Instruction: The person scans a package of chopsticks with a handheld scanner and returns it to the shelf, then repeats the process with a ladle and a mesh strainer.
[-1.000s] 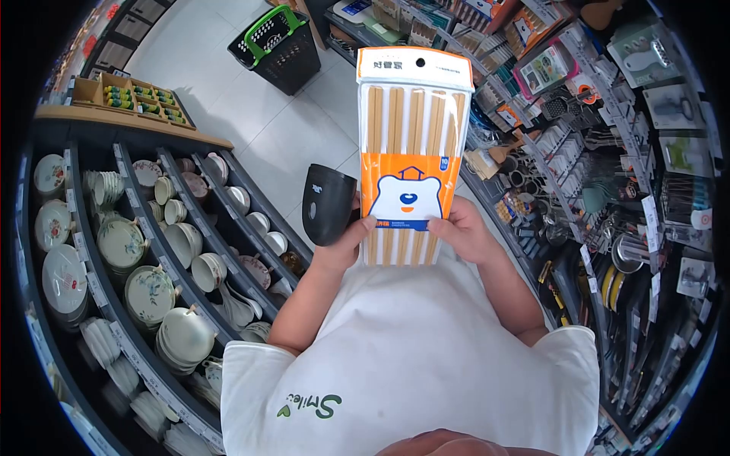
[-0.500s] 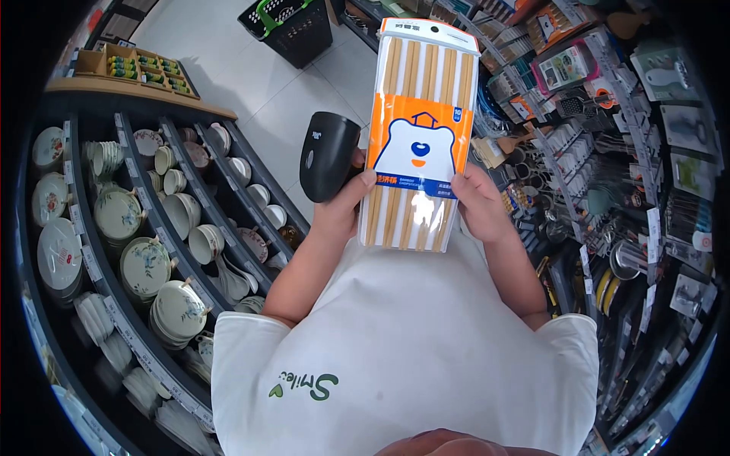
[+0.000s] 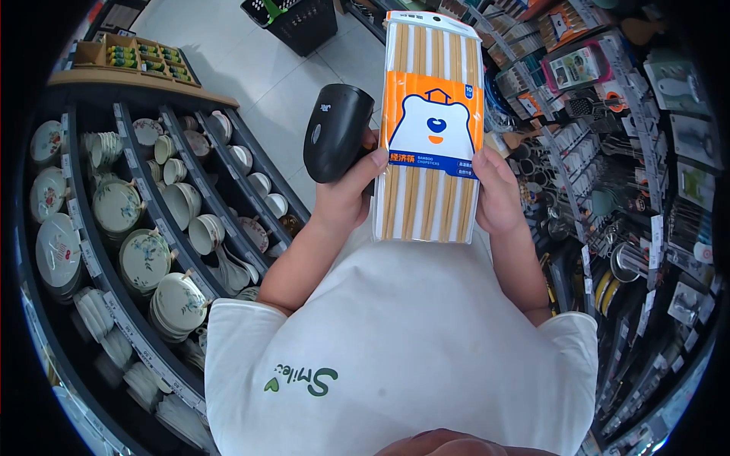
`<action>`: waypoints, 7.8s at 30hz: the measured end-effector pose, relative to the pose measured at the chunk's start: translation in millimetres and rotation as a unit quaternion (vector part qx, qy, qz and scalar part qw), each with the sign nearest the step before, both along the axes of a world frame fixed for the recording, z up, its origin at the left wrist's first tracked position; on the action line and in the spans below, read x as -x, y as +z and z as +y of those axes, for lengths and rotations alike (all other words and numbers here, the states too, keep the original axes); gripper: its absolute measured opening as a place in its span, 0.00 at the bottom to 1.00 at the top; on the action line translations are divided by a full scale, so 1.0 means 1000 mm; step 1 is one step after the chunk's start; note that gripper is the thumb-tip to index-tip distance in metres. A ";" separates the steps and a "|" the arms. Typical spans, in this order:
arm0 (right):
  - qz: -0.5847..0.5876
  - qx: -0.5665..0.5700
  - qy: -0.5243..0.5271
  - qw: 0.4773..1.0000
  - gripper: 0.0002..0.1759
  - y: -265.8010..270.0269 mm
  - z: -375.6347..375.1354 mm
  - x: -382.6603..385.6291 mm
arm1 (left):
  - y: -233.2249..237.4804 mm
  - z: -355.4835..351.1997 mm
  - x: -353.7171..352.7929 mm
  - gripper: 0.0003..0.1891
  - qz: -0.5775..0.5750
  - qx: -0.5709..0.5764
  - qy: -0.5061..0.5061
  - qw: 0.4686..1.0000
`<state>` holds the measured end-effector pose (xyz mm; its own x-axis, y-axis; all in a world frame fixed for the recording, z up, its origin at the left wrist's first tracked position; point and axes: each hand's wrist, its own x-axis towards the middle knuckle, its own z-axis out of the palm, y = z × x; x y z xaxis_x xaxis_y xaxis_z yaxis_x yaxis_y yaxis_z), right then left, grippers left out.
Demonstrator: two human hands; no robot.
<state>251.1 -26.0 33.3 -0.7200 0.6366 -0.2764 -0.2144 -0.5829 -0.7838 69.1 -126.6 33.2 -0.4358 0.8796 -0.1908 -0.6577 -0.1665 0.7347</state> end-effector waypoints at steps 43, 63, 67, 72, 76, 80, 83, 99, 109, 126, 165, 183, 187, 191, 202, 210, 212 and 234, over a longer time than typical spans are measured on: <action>-0.003 -0.230 0.111 0.967 0.17 0.017 -0.015 -0.023 | -0.009 -0.041 -0.014 0.18 0.053 -0.034 -0.012 0.998; -0.018 -0.195 0.076 0.978 0.14 0.009 -0.030 -0.011 | -0.012 -0.067 -0.021 0.21 0.174 -0.056 0.011 0.983; 0.012 -0.185 0.048 0.981 0.13 0.016 -0.034 -0.004 | -0.022 -0.071 -0.018 0.22 0.197 -0.048 0.028 0.979; 0.019 -0.212 0.035 0.977 0.13 0.016 -0.038 0.001 | -0.024 -0.078 -0.016 0.21 0.234 -0.034 0.042 0.971; -0.005 -0.259 0.025 0.966 0.18 0.009 -0.037 0.001 | -0.017 -0.079 -0.018 0.15 0.298 -0.008 0.026 0.954; -0.043 -0.314 -0.050 0.947 0.30 0.002 -0.038 0.004 | -0.012 -0.080 -0.016 0.14 0.396 0.029 0.006 0.918; -0.079 -0.338 -0.052 0.936 0.37 0.012 -0.039 0.004 | -0.010 -0.079 -0.017 0.14 0.473 0.026 0.015 0.881; 0.087 -0.276 0.010 0.957 0.47 0.013 -0.054 0.008 | 0.022 -0.056 -0.036 0.16 0.513 -0.024 0.048 0.857; 0.118 -0.023 -0.002 0.993 0.27 0.019 -0.039 -0.008 | 0.034 -0.052 -0.037 0.19 0.506 0.052 0.062 0.859; 0.146 0.036 0.033 0.988 0.33 0.021 -0.038 -0.013 | 0.013 -0.053 -0.033 0.20 0.163 0.024 0.030 0.986; 0.113 -0.111 -0.159 0.974 0.27 0.030 -0.011 -0.032 | 0.061 -0.070 -0.053 0.17 0.390 0.099 -0.273 0.873; 0.156 -0.035 -0.092 0.983 0.28 0.030 -0.013 -0.036 | 0.039 -0.069 -0.038 0.14 0.271 0.064 0.032 0.960; 0.186 0.024 -0.051 0.981 0.28 0.032 -0.022 -0.029 | 0.047 -0.061 -0.040 0.16 0.239 0.060 0.053 0.968; 0.151 0.042 -0.017 0.987 0.29 0.031 -0.030 -0.022 | 0.031 -0.062 -0.033 0.20 0.173 0.015 0.016 0.985; 0.132 0.061 0.055 0.988 0.31 0.036 -0.039 -0.007 | 0.031 -0.061 -0.035 0.17 0.170 0.036 0.059 0.983; 0.122 0.074 0.058 0.988 0.31 0.033 -0.036 -0.001 | 0.024 -0.065 -0.030 0.24 0.170 0.022 0.057 0.984; 0.126 0.073 0.066 0.987 0.31 0.034 -0.035 0.002 | 0.021 -0.066 -0.029 0.24 0.173 0.015 0.063 0.983; 0.084 0.013 0.062 0.994 0.29 0.036 -0.041 0.005 | 0.019 -0.063 -0.024 0.24 0.067 -0.005 0.093 0.993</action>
